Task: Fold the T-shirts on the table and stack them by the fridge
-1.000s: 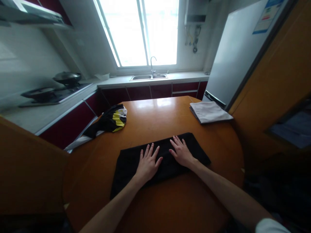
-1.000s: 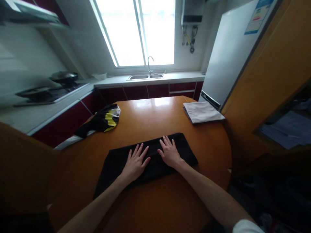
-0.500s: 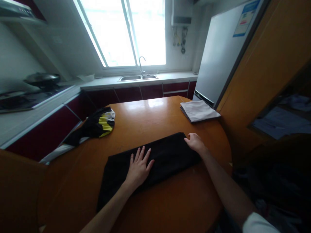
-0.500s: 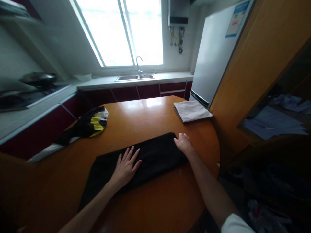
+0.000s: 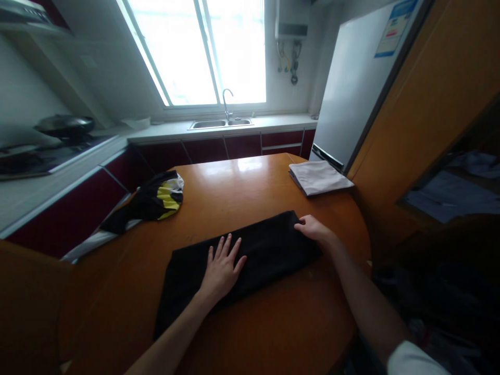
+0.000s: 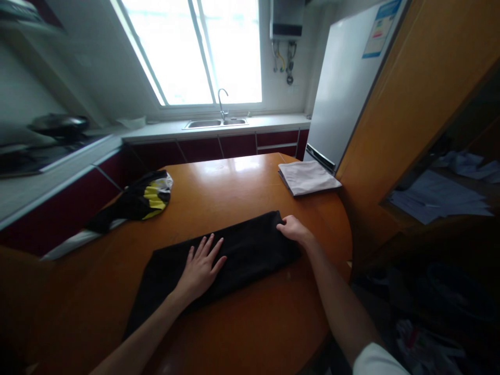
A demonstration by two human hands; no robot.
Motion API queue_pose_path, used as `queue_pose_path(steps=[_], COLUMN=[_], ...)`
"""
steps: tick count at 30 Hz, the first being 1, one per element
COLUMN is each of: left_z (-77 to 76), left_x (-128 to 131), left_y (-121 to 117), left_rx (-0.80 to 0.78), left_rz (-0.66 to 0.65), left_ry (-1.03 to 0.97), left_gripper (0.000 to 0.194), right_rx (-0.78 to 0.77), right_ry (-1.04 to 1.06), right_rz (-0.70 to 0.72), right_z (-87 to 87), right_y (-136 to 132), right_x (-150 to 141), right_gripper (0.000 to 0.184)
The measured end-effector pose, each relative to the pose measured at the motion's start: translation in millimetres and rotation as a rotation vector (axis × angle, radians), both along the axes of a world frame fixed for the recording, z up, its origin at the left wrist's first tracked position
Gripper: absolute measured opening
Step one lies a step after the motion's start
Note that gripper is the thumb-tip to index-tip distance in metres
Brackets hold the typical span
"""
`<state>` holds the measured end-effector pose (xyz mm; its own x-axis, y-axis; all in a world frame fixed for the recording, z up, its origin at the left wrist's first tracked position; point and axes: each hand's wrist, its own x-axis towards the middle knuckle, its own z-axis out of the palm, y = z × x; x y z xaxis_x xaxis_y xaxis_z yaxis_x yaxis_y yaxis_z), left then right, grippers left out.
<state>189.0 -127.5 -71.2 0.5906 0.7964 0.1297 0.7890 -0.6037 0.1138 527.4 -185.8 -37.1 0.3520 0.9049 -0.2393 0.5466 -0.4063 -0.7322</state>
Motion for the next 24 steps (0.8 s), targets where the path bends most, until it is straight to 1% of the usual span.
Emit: queue_pose_path(steps=[3,5,7,10,12,15,18,21,24], left_z=[-0.4,1.1,4.2,11.1,16.4,24.4,31.6,35.7,35.8], left_x=[1.0,3.0,5.8,9.7,11.2,12.1,12.5,13.9,15.4], left_y=[0.0,-0.6,-1.3,-2.4,-3.8,-9.0,-18.0,-26.2,-29.4], left_rx=[0.015,0.047,0.085,0.105,0.073,-0.029,-0.167,-0.294,-0.367], left_rz=[-0.001,-0.001,-0.014,-0.076,-0.144,-0.261,-0.361,-0.446,-0.472], left_ry=[-0.064,-0.132,-0.213,-0.351,-0.448,-0.589,-0.669,-0.717,-0.767], left_gripper=[0.057,0.054,0.050,0.044,0.042,0.044,0.049,0.052,0.049], right_rx=[0.045,0.054,0.031,0.041,0.086,0.165,0.252,0.325,0.430], right_ry=[0.179,0.286,0.350,0.450,0.511,0.591,0.650,0.619,0.512], right_rz=[0.059,0.089,0.123,0.163,0.164,0.180,0.209,0.199,0.204], right_z=[7.0,12.9,18.6,26.0,30.5,35.8,35.6,28.1,16.3], right_y=[-4.5,-8.5,-12.3,-15.9,-16.3,-14.8,-13.0,-13.1,-15.1], right_x=[0.7,3.4,6.4,5.9,-0.9,-22.9,-56.6,-94.0,-125.0], right_gripper=[0.014,0.017,0.023,0.032,0.040,0.053,0.061,0.061,0.056])
